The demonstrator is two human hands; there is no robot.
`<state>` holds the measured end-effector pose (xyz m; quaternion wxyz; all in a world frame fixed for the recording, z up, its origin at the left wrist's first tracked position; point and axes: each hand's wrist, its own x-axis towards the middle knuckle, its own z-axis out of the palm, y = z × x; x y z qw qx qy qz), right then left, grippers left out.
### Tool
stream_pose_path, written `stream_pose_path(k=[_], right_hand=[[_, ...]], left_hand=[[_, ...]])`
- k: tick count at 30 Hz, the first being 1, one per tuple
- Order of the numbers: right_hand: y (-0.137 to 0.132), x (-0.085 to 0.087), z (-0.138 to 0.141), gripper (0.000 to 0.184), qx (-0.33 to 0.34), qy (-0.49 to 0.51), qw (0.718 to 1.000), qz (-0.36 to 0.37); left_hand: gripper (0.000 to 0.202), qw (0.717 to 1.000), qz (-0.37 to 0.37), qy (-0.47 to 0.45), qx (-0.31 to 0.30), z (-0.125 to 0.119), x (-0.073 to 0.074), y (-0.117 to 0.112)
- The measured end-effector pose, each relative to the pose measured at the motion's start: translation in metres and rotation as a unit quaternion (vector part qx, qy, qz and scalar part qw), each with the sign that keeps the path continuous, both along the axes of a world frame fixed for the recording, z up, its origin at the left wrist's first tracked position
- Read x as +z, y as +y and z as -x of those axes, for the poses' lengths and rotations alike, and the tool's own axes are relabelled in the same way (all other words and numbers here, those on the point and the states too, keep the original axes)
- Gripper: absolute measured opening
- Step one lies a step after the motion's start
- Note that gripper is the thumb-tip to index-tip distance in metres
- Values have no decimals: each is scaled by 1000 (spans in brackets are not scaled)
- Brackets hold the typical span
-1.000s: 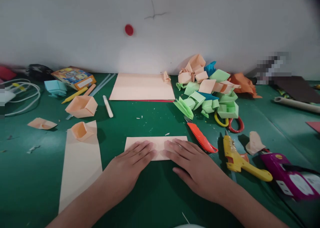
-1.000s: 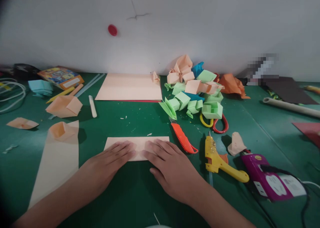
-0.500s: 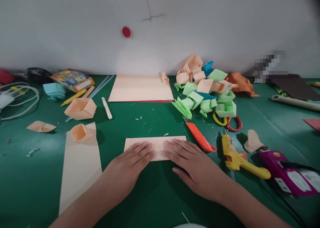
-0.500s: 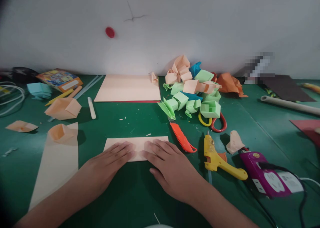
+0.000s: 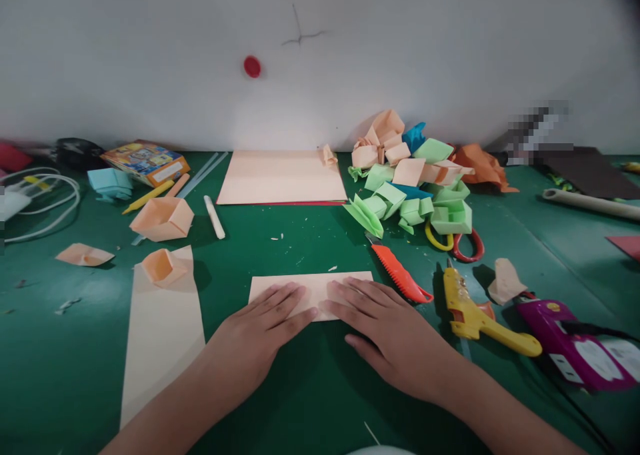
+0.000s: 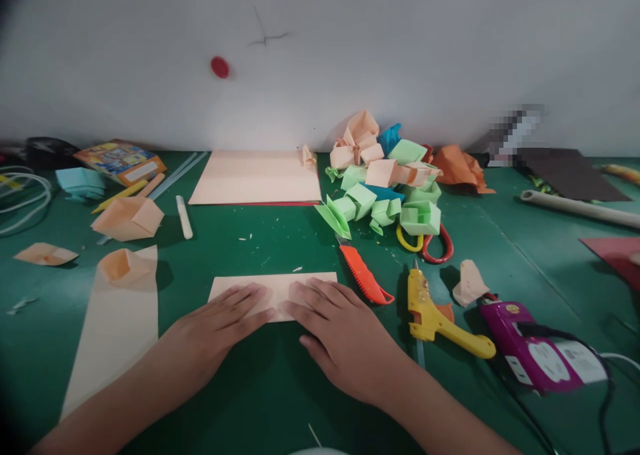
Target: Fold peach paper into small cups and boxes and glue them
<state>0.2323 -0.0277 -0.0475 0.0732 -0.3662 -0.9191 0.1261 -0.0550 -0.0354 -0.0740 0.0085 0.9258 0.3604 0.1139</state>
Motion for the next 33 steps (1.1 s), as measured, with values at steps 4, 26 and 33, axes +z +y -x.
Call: stream_pose_path(k=[4, 26, 33], right_hand=[[0, 1, 0, 55, 2, -3, 1000, -4], [-1, 34, 52, 56, 3, -79, 996, -43], [-3, 33, 49, 57, -13, -87, 996, -26]], left_hand=[[79, 1000, 3, 10, 0, -1, -1, 0], [59, 998, 55, -29, 1, -7, 7, -1], [57, 999, 34, -12, -5, -7, 11, -1]])
